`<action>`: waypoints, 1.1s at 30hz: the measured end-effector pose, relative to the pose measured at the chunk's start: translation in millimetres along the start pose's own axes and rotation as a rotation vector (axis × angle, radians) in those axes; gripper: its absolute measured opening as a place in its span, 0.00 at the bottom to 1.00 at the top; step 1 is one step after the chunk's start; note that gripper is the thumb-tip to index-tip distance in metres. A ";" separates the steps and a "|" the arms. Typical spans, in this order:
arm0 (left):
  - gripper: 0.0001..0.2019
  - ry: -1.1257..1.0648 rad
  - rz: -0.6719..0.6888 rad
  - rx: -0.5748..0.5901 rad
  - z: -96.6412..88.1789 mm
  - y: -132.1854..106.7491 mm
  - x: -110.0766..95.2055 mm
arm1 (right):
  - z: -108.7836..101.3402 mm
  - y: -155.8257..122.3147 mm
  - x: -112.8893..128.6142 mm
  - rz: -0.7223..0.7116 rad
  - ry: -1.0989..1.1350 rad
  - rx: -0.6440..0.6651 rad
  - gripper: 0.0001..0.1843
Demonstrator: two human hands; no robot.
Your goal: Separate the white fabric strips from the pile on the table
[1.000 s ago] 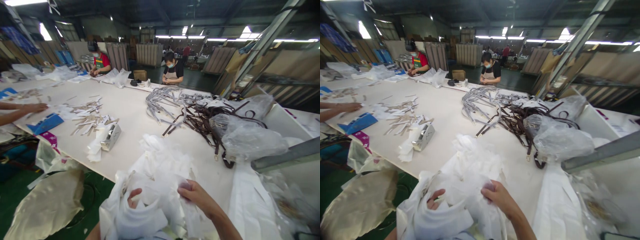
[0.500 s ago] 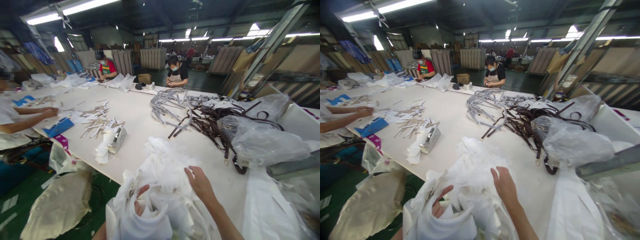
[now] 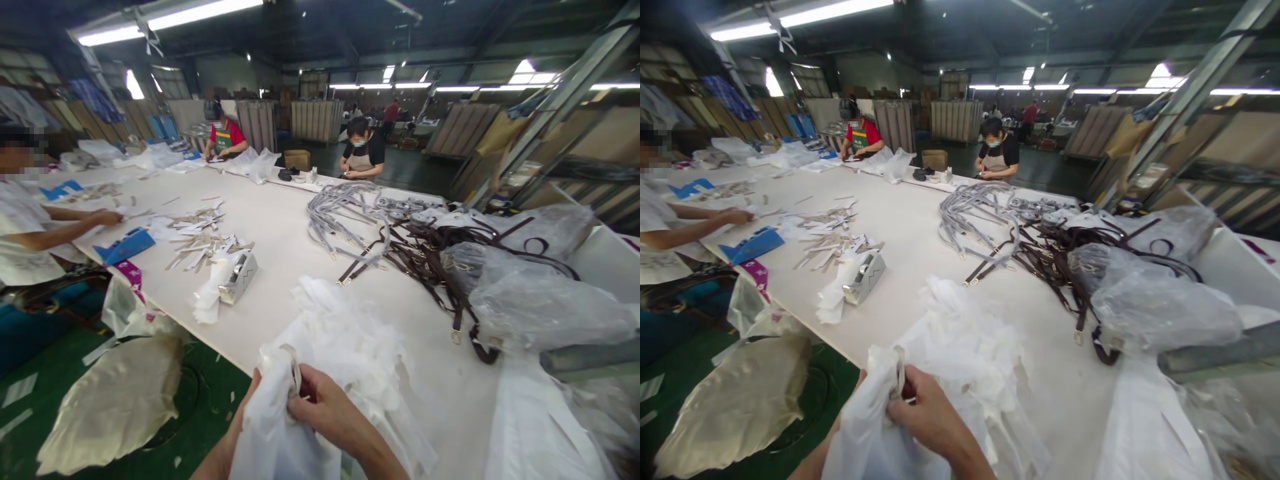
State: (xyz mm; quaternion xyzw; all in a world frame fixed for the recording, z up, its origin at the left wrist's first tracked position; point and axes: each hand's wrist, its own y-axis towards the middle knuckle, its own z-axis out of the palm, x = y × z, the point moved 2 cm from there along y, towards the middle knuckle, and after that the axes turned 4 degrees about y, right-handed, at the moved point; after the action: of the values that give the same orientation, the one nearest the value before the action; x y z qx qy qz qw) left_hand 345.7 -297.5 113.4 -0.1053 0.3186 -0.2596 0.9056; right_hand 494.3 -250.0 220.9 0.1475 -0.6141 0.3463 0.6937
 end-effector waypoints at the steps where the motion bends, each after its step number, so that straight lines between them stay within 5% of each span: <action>1: 0.36 -0.004 -0.039 0.002 5.8 -0.3 0.8 | -1.5 0.4 -3.0 -0.005 -0.079 -0.068 0.07; 4: 0.39 -0.024 -0.164 0.018 26.6 -5.8 -1.8 | -4.1 4.0 -15.4 -0.004 -0.246 -0.248 0.01; 7: 0.41 -0.025 -0.227 0.057 40.7 -13.4 -12.9 | -6.7 8.1 -25.3 0.004 -0.188 -0.263 0.02; 13: 0.33 0.141 -0.303 0.008 23.7 -28.0 -46.6 | -29.8 6.5 -14.7 0.207 -0.067 -0.232 0.05; 17: 0.25 0.348 -0.181 -0.128 -5.6 -31.6 -79.5 | -41.8 10.1 -9.0 0.462 -0.091 -0.164 0.07; 19: 0.25 0.470 -0.106 -0.298 -18.0 -32.5 -94.7 | -43.2 15.3 -7.6 0.522 -0.154 -0.154 0.05; 23: 0.24 0.753 0.158 -0.592 -10.0 -42.5 -107.1 | -34.0 30.9 -0.2 0.514 -0.275 -0.151 0.05; 27: 0.19 1.199 0.526 -0.305 48.7 -59.9 -90.6 | -14.3 44.2 4.3 0.488 -0.258 -0.055 0.06; 30: 0.32 1.485 0.550 -0.027 81.6 -66.5 -74.3 | -3.4 48.3 0.1 0.480 -0.137 0.067 0.08; 33: 0.35 1.637 0.483 0.008 82.2 -67.5 -67.7 | -0.4 49.2 -9.2 0.544 -0.114 0.095 0.10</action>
State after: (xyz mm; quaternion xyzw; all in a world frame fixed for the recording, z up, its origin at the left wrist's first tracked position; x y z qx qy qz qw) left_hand 325.6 -316.0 236.4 0.1896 0.8854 -0.0548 0.4209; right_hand 462.0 -217.3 201.2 0.0290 -0.6522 0.5393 0.5319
